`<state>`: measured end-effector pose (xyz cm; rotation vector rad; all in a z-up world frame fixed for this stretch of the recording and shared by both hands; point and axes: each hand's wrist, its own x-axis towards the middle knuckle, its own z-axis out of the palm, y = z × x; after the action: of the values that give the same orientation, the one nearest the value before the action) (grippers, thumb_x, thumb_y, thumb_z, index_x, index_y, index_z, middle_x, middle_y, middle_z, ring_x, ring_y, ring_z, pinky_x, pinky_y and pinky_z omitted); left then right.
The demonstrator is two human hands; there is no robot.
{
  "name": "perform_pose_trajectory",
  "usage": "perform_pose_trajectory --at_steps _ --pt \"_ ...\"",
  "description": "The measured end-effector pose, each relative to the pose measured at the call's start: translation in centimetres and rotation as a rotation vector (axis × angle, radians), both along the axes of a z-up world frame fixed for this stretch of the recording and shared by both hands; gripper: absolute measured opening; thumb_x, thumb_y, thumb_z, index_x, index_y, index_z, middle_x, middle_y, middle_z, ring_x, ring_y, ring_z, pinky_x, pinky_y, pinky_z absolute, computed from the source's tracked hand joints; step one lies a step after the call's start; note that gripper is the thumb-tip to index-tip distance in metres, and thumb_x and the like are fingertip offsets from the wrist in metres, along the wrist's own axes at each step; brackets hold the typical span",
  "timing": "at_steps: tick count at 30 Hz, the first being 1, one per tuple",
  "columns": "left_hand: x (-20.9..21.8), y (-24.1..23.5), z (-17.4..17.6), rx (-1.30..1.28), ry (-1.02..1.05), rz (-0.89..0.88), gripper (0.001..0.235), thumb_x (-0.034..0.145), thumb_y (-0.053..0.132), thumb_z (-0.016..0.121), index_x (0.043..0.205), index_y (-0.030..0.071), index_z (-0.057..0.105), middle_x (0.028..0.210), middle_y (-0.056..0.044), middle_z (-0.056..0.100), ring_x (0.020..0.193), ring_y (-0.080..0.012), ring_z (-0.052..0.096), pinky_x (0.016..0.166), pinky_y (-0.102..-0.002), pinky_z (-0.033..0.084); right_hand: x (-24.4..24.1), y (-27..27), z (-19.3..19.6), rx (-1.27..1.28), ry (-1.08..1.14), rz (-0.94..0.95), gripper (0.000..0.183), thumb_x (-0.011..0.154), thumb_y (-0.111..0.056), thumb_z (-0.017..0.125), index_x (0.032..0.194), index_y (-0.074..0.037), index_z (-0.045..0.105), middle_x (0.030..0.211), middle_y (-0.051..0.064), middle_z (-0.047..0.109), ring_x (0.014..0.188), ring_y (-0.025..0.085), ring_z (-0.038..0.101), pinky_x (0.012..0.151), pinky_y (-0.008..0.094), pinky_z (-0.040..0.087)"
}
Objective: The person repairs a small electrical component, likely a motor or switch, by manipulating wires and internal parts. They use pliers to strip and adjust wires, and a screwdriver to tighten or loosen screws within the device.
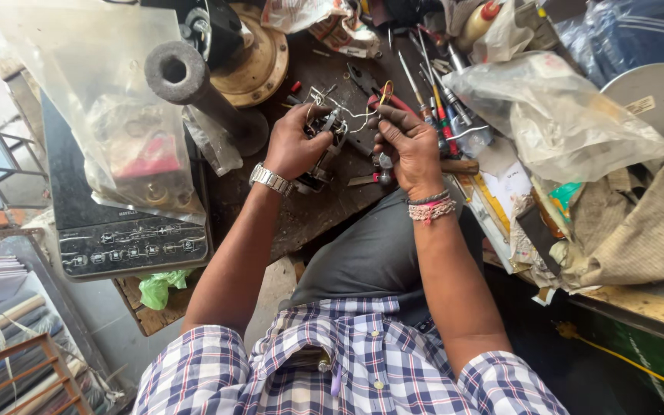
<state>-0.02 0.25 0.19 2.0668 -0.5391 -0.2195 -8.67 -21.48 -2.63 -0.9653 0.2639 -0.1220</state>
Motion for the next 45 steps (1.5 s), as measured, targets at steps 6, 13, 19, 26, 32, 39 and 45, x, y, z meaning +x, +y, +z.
perform_pose_trajectory --at_steps 6,13,19,26,32,39,45 --pt "-0.1 0.0 -0.3 0.023 0.000 0.011 0.045 0.080 0.023 0.072 0.123 0.008 0.071 0.112 -0.013 0.071 0.102 -0.0263 0.070 0.090 -0.038 0.054 -0.3 0.7 -1.0 -0.210 -0.017 -0.052 0.030 0.096 -0.003 0.071 0.125 0.003 0.069 0.101 0.010 0.077 0.076 0.010 0.069 0.066 0.024 0.060" --pt "-0.1 -0.2 -0.3 0.041 0.059 0.030 0.046 0.079 0.023 0.071 0.123 0.010 0.071 0.115 -0.011 0.071 0.094 -0.0225 0.071 0.082 -0.035 0.057 0.0 0.7 -1.7 -0.231 -0.050 -0.036 0.028 0.097 -0.005 0.073 0.123 0.004 0.071 0.099 0.009 0.076 0.077 0.009 0.067 0.070 0.023 0.058" --pt "0.0 -0.1 -0.4 0.011 0.036 0.007 0.046 0.080 0.022 0.072 0.124 0.009 0.071 0.115 -0.012 0.071 0.097 -0.0225 0.071 0.083 -0.035 0.057 0.1 -0.7 -1.6 0.142 0.002 0.082 0.029 0.097 -0.004 0.069 0.125 0.003 0.068 0.102 0.011 0.074 0.082 0.013 0.070 0.071 0.026 0.060" --pt "-0.1 -0.1 -0.1 0.016 0.042 0.010 0.047 0.080 0.022 0.071 0.124 0.008 0.070 0.115 -0.012 0.071 0.098 -0.0236 0.071 0.083 -0.036 0.057 0.0 -0.9 -1.1 0.214 0.031 0.119 0.026 0.097 -0.004 0.067 0.122 0.003 0.068 0.104 0.012 0.074 0.085 0.015 0.072 0.075 0.028 0.062" --pt "0.0 -0.1 -0.2 0.020 0.048 0.011 0.047 0.079 0.023 0.072 0.124 0.008 0.070 0.114 -0.013 0.071 0.098 -0.0248 0.071 0.084 -0.037 0.056 0.0 0.2 -1.5 0.001 0.072 0.113 0.022 0.098 -0.005 0.069 0.120 0.000 0.069 0.099 0.010 0.074 0.081 0.013 0.071 0.073 0.027 0.061" --pt "0.1 0.0 -0.6 -0.022 -0.007 -0.005 0.046 0.080 0.023 0.074 0.124 0.007 0.071 0.114 -0.013 0.071 0.101 -0.0258 0.070 0.087 -0.038 0.055 -0.1 2.6 -0.3 -0.599 -0.038 0.040 0.014 0.097 -0.009 0.071 0.110 -0.006 0.076 0.101 0.003 0.075 0.082 0.009 0.069 0.072 0.022 0.060" --pt "0.2 0.1 -0.6 -0.004 0.031 0.009 0.046 0.079 0.023 0.073 0.122 0.008 0.071 0.109 -0.012 0.071 0.091 -0.0249 0.071 0.082 -0.038 0.056 -0.1 3.9 1.8 -1.049 -0.342 -0.189 0.013 0.097 -0.012 0.080 0.108 -0.007 0.076 0.101 0.005 0.073 0.090 0.014 0.070 0.075 0.028 0.057"
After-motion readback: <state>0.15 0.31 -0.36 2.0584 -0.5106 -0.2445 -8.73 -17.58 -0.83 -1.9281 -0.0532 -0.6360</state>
